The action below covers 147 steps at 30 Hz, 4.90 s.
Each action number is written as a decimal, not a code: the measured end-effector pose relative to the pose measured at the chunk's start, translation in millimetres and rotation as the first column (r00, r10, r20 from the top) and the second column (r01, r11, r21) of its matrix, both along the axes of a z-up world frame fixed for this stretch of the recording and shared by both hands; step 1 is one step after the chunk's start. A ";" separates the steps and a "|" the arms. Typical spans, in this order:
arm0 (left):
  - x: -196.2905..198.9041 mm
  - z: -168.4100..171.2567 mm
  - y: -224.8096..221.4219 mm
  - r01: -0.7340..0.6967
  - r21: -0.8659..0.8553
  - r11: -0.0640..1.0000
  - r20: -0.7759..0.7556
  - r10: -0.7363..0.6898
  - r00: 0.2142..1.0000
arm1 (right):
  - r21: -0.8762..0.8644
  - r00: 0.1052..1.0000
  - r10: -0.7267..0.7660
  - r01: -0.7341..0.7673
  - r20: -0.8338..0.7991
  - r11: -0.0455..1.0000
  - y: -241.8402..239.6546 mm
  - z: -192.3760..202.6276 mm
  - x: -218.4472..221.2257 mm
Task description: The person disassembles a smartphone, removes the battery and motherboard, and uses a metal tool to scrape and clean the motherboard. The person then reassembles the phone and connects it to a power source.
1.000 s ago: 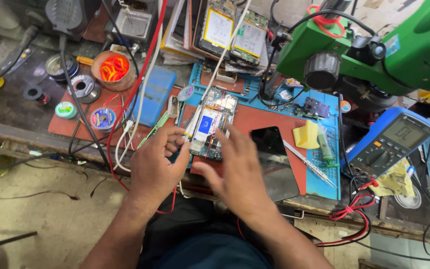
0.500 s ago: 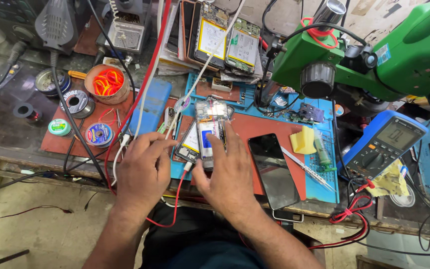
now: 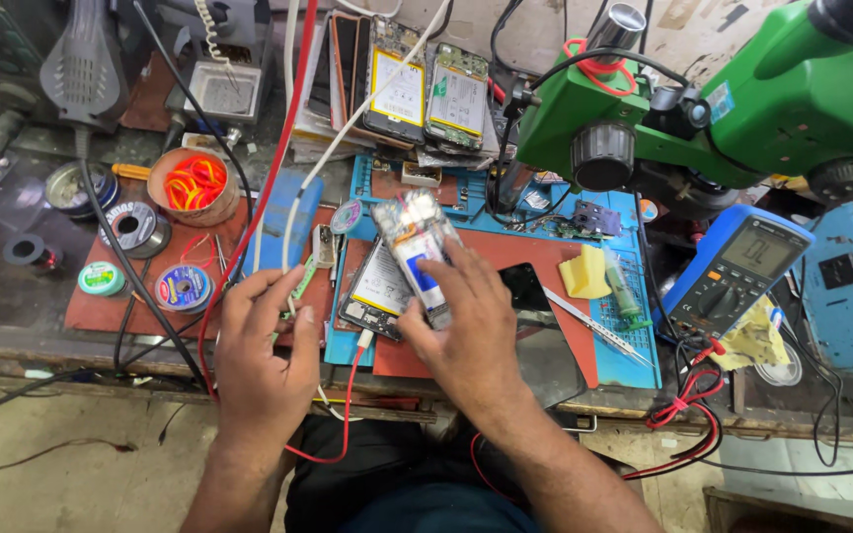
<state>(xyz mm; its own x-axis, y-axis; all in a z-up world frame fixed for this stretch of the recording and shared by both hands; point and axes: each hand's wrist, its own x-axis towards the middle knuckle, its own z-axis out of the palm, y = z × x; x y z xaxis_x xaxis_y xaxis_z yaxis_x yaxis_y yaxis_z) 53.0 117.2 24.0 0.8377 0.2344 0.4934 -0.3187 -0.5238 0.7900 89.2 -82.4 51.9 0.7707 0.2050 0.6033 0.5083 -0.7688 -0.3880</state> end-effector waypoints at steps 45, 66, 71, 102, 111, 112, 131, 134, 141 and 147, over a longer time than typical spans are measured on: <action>-11.6 18.8 -42.1 0.044 0.188 0.981 -0.321 0.019 0.947 | 0.049 0.989 -0.095 0.102 -0.114 0.994 -97.2 -16.8 -105.9; -54.1 -34.0 -54.5 0.340 -0.720 0.604 -0.134 -0.602 0.787 | 0.947 0.887 0.382 0.158 -0.260 0.278 -129.8 -33.0 -78.2; -62.8 -74.4 -105.2 0.358 -0.796 0.487 -0.193 -0.766 0.614 | 0.939 0.694 0.682 0.342 -0.231 -0.030 -117.8 -39.1 -84.4; -27.5 0.2 -112.2 0.224 -0.974 0.021 0.160 -0.637 0.754 | 0.840 0.898 0.247 0.202 -0.364 0.504 -130.1 -89.2 -118.5; -23.7 5.8 -114.2 0.195 -0.979 -0.055 0.185 -0.633 0.752 | 0.449 0.984 0.122 -0.050 -0.132 0.892 -95.4 -20.0 -108.8; -23.7 4.7 -113.6 0.198 -0.979 -0.058 0.189 -0.634 0.750 | 0.430 0.986 0.115 -0.053 -0.121 0.901 -94.3 -18.0 -108.2; -26.1 -17.6 -122.3 0.292 -0.955 0.055 0.177 -0.684 0.708 | 0.282 0.996 0.052 -0.030 -0.070 0.959 -99.3 -10.1 -110.8; -25.6 -19.6 -124.9 0.258 -0.961 0.097 0.124 -0.683 0.720 | 0.192 0.996 0.068 -0.057 -0.054 0.980 -98.0 -2.2 -109.0; -41.8 -15.2 -120.0 0.638 -0.612 0.467 0.053 -0.781 0.623 | 0.047 0.991 0.134 -0.135 0.014 0.990 -96.7 -3.5 -105.4; -32.8 -17.9 -114.6 0.409 -0.664 0.626 -0.218 -0.685 0.696 | 0.705 0.830 0.215 0.267 -0.514 0.657 -109.1 -31.1 -98.0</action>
<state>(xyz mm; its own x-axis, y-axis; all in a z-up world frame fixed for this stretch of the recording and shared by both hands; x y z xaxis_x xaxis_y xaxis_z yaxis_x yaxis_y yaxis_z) 20.2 2.7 6.2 0.9700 -0.2426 0.0150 0.0309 0.1845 0.9823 -8.8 -191.6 20.7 0.9898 -0.1358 0.0430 0.0273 -0.1153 -0.9930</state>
